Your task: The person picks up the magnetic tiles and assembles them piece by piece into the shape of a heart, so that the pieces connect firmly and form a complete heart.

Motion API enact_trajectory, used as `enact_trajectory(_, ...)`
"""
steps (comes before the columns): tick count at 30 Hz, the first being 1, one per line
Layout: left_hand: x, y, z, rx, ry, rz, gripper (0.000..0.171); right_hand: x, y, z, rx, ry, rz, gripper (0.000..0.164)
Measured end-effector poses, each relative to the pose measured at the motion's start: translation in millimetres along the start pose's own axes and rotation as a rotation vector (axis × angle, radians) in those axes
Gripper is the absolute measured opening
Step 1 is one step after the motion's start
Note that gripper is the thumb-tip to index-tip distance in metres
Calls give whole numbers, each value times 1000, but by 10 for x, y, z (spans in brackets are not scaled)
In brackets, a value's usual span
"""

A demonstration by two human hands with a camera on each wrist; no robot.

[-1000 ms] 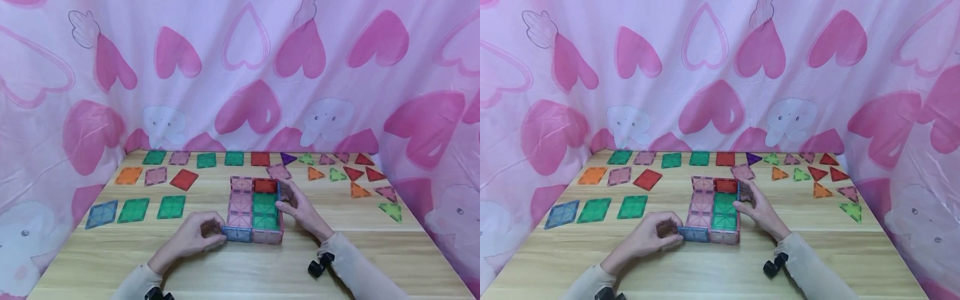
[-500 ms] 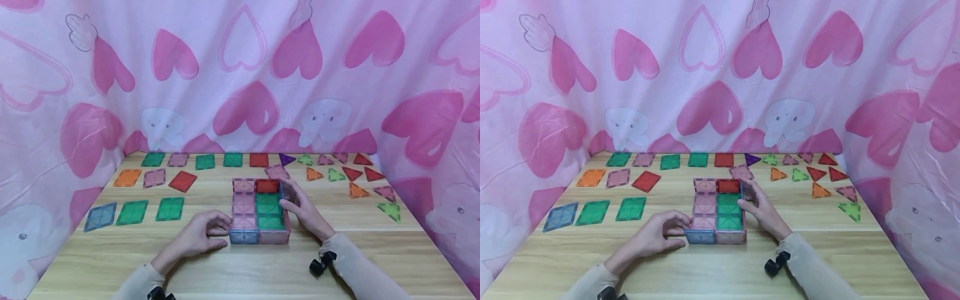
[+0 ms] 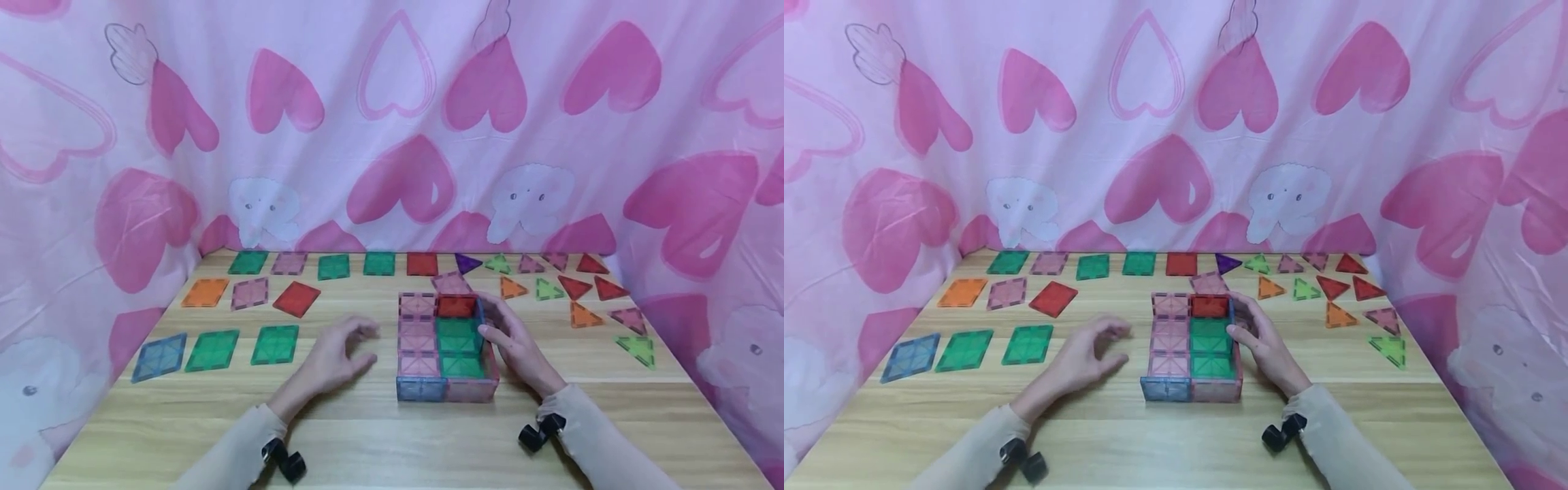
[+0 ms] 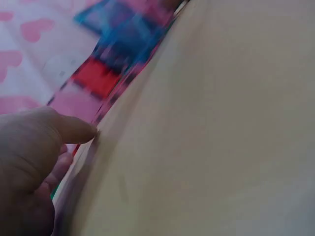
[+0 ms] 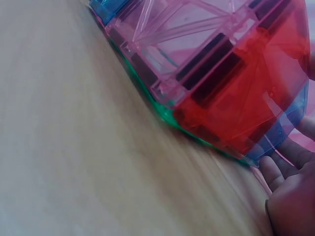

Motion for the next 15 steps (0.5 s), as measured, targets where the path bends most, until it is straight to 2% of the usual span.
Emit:
enact_trajectory(2, 149, -70, 115, 64, -38, -68, 59, 4, 2, -5, 5, 4, 5, 60)
enact_trajectory(4, 317, -106, 194, 106, -38, -123, 62, 3, 5, -8, 7, 6, 8, 60)
enact_trajectory(8, 657, -94, 270, 142, 59, -219, 64, -18, 13, -26, -23, 15, 8, 60)
enact_trajectory(11, 878, -11, 366, 166, 147, -272, 65, -29, 25, -41, -38, 22, 9, 60)
enact_trajectory(12, 944, 29, 408, 179, 166, -278, 66, -26, 28, -39, -38, 20, 9, 60)
enact_trajectory(15, 1097, 90, 454, 230, 170, -233, 69, 3, 36, -23, -29, 7, 11, 59)
Point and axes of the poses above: each hand's wrist, its own x-axis towards the middle knuckle, its own y-axis out of the palm, z = x × y, the point moved 9 cm from there along x, towards the middle knuckle, and after that the axes turned 13 degrees about x, right-handed, at the moved point
